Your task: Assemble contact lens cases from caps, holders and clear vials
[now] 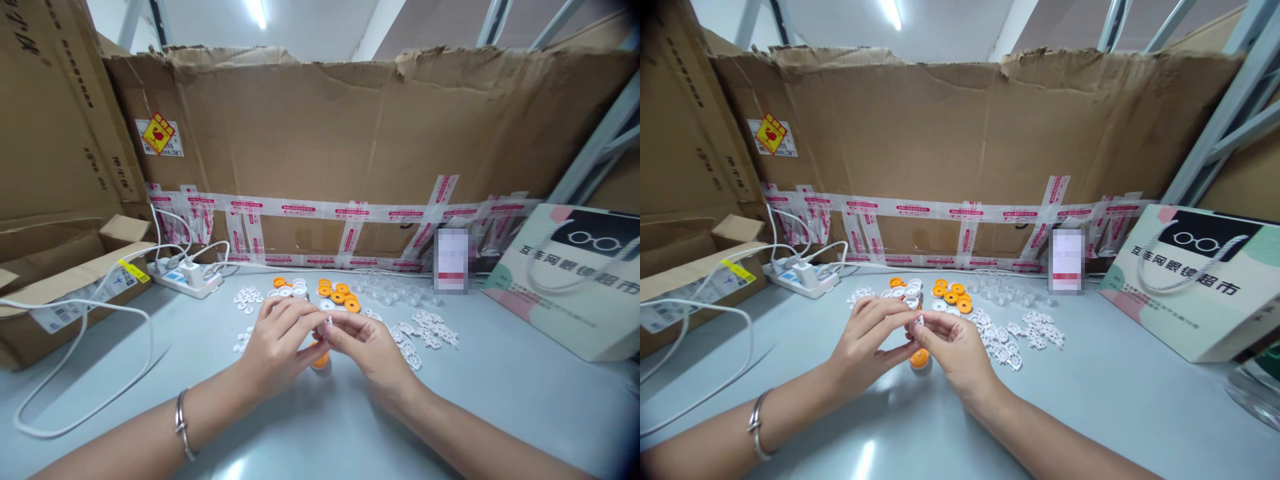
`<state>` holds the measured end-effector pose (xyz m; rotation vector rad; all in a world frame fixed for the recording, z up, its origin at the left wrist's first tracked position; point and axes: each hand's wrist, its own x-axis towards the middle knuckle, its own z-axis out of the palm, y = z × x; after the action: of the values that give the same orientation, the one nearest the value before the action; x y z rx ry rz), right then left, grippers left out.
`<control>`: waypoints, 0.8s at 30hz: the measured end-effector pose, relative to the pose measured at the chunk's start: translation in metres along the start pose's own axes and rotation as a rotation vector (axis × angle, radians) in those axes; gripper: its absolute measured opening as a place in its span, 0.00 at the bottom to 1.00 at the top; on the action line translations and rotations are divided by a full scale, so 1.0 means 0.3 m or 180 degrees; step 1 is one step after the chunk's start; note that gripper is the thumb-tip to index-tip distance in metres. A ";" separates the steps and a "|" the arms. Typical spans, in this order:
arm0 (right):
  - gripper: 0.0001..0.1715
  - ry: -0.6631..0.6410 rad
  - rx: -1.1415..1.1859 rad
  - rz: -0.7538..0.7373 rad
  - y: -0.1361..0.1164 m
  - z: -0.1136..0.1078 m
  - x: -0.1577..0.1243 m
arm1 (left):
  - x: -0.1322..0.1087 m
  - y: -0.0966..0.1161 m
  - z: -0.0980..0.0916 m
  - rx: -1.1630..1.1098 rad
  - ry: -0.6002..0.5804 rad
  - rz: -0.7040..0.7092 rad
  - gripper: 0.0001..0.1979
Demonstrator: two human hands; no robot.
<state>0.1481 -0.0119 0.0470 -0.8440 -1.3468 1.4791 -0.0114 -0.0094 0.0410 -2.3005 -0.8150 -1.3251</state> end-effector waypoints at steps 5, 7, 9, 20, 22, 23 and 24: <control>0.17 0.0028 0.0089 0.0116 -0.003 0.004 0.000 | -0.009 -0.005 0.014 -0.0224 -0.0036 -0.0166 0.14; 0.17 -0.0023 0.0190 0.0214 -0.002 -0.002 0.005 | -0.015 -0.013 0.021 -0.0399 -0.0109 -0.0230 0.16; 0.16 -0.0085 0.0268 0.0321 0.003 -0.015 0.014 | -0.015 -0.028 0.022 -0.0678 -0.0263 -0.0324 0.18; 0.14 0.0019 -0.0907 0.0303 0.048 -0.103 0.084 | -0.028 -0.093 0.005 -0.1373 -0.2748 -0.1695 0.28; 0.13 -0.0296 -0.1228 0.0163 0.053 -0.096 0.078 | -0.044 -0.087 0.024 -0.1329 -0.2814 -0.1682 0.26; 0.12 -0.0417 -0.1364 0.0093 0.054 -0.092 0.074 | -0.049 -0.085 0.032 -0.1305 -0.2810 -0.1666 0.25; 0.11 -0.0505 -0.1471 0.0029 0.055 -0.087 0.070 | -0.053 -0.082 0.039 -0.1282 -0.2796 -0.1651 0.23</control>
<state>0.1624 0.0174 0.0285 -1.0355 -1.8465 1.2783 -0.0257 0.0114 0.0221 -3.1861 -1.6140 -0.5972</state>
